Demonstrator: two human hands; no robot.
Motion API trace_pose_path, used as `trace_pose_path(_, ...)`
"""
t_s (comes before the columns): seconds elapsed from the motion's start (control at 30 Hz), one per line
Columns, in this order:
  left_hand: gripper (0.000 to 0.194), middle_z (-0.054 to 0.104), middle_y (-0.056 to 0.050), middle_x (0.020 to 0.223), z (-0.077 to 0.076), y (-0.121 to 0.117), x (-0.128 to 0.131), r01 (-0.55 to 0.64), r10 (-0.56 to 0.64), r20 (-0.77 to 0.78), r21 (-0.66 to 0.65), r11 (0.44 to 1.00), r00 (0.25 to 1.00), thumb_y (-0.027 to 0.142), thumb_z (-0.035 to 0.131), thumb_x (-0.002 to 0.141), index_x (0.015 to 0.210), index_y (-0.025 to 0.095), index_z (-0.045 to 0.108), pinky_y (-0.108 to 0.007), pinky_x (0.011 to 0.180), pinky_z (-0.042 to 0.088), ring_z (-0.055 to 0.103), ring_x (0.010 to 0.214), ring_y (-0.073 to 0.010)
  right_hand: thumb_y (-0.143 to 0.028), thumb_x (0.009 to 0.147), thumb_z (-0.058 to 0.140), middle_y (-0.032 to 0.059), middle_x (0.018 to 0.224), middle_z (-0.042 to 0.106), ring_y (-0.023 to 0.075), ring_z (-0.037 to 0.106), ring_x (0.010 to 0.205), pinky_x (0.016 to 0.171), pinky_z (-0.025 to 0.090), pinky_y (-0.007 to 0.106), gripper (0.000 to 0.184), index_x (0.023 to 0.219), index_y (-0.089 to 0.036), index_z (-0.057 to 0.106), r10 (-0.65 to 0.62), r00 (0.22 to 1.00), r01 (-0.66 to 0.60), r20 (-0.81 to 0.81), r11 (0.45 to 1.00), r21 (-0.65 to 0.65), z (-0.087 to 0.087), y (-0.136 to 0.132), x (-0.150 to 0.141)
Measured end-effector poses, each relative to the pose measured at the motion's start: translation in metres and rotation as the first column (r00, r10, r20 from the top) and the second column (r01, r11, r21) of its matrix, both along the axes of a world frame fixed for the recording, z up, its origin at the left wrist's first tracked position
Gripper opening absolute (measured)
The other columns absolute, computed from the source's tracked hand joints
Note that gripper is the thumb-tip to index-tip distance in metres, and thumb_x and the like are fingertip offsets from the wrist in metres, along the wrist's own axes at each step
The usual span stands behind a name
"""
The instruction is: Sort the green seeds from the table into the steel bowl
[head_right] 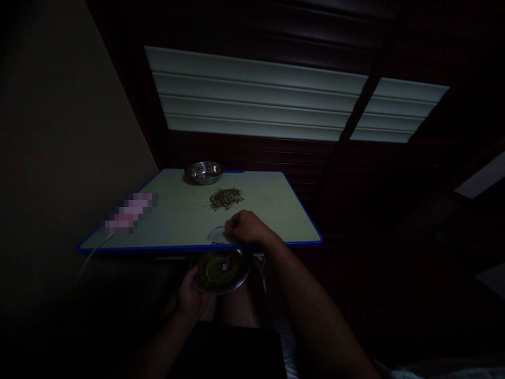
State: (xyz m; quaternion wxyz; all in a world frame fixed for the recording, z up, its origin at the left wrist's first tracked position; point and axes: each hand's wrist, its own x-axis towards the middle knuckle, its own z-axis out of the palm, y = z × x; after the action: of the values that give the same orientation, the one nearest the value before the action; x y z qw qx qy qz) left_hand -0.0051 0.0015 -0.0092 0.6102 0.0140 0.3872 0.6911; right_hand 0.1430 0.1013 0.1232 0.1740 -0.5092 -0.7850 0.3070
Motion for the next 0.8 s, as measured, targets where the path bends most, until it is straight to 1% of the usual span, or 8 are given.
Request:
trace_pose_path(0.13, 0.03, 0.079, -0.01, 0.099, -0.006, 0.0, -0.001, 0.011, -0.011, -0.005, 0.018, 1.0, 1.0, 0.029, 0.06, 0.076, 0.099, 0.018, 0.076, -0.045, 0.104, 0.048, 0.062, 0.122, -0.0328, -0.019, 0.073, 0.066, -0.0011, 0.058, 0.06, 0.0098, 0.048, 0.056, 0.058, 0.036, 0.024, 0.01, 0.067, -0.013, 0.072, 0.008, 0.999, -0.009, -0.038, 0.999, -0.039, 0.002, -0.004, 0.001)
trace_pose_path(0.23, 0.033, 0.079, -0.01, 0.098, -0.012, 0.0, -0.002, 0.028, -0.028, -0.008, 0.017, 0.999, 1.0, 0.032, 0.062, 0.075, 0.101, 0.018, 0.075, -0.047, 0.103, 0.048, 0.064, 0.119, -0.0335, -0.02, 0.074, 0.066, -0.0012, 0.058, 0.059, 0.0094, 0.047, 0.056, 0.058, 0.035, 0.023, 0.01, 0.068, -0.013, 0.07, 0.004, 0.999, -0.006, -0.043, 0.999, -0.048, 0.003, -0.006, 0.002)
trace_pose_path(0.33, 0.031, 0.079, -0.01, 0.097, -0.017, 0.001, -0.003, 0.044, -0.044, -0.007, 0.038, 0.998, 0.999, 0.034, 0.063, 0.074, 0.097, 0.018, 0.076, -0.048, 0.103, 0.048, 0.065, 0.117, -0.0336, -0.022, 0.075, 0.066, -0.0011, 0.06, 0.058, 0.009, 0.046, 0.057, 0.058, 0.035, 0.023, 0.012, 0.069, -0.013, 0.069, 0.007, 0.999, -0.009, -0.034, 0.999, -0.044, 0.004, -0.008, 0.003)
trace_pose_path(0.43, 0.027, 0.079, -0.01, 0.097, -0.02, 0.001, -0.004, 0.041, -0.04, -0.013, 0.059, 0.997, 0.999, 0.034, 0.065, 0.072, 0.092, 0.018, 0.076, -0.048, 0.104, 0.047, 0.064, 0.118, -0.0338, -0.024, 0.076, 0.065, -0.0007, 0.061, 0.058, 0.0093, 0.046, 0.058, 0.057, 0.035, 0.023, 0.013, 0.071, -0.012, 0.068, 0.023, 0.998, -0.027, -0.057, 0.997, -0.073, 0.003, -0.007, 0.004)
trace_pose_path(0.57, 0.027, 0.079, -0.01, 0.097, -0.019, 0.0, -0.004, 0.052, -0.051, -0.01, 0.064, 0.997, 0.999, 0.033, 0.066, 0.071, 0.091, 0.017, 0.076, -0.046, 0.103, 0.047, 0.064, 0.117, -0.0333, -0.024, 0.075, 0.064, -0.0005, 0.061, 0.058, 0.0096, 0.047, 0.059, 0.057, 0.036, 0.022, 0.013, 0.072, -0.012, 0.068, 0.046, 0.992, -0.06, -0.116, 0.991, -0.119, -0.001, -0.005, 0.006)
trace_pose_path(0.67, 0.026, 0.08, -0.009, 0.095, -0.014, 0.0, -0.003, 0.032, -0.032, -0.008, 0.053, 0.998, 0.999, 0.032, 0.065, 0.072, 0.091, 0.018, 0.076, -0.046, 0.102, 0.048, 0.067, 0.113, -0.0318, -0.026, 0.073, 0.065, -0.001, 0.059, 0.058, 0.0097, 0.047, 0.057, 0.056, 0.036, 0.022, 0.013, 0.071, -0.013, 0.067, 0.05, 0.988, -0.073, -0.147, 0.986, -0.153, -0.004, -0.005, 0.007)
trace_pose_path(0.73, 0.024, 0.08, -0.008, 0.094, -0.012, 0.0, -0.002, 0.032, -0.031, -0.01, 0.038, 0.999, 0.999, 0.031, 0.064, 0.073, 0.09, 0.019, 0.076, -0.046, 0.101, 0.049, 0.068, 0.111, -0.0315, -0.027, 0.071, 0.067, -0.0011, 0.06, 0.059, 0.0099, 0.048, 0.056, 0.055, 0.036, 0.023, 0.014, 0.071, -0.014, 0.066, 0.05, 0.984, -0.079, -0.169, 0.983, -0.168, -0.005, -0.004, 0.009)
trace_pose_path(0.8, 0.023, 0.08, -0.008, 0.092, -0.011, 0.0, -0.001, 0.033, -0.033, -0.004, 0.028, 0.999, 0.999, 0.03, 0.063, 0.073, 0.089, 0.02, 0.076, -0.046, 0.101, 0.049, 0.068, 0.111, -0.0315, -0.028, 0.069, 0.068, -0.001, 0.061, 0.061, 0.01, 0.05, 0.056, 0.055, 0.038, 0.023, 0.013, 0.071, -0.015, 0.064, 0.033, 0.973, -0.074, -0.229, 0.982, -0.174, -0.003, 0.0, 0.01)
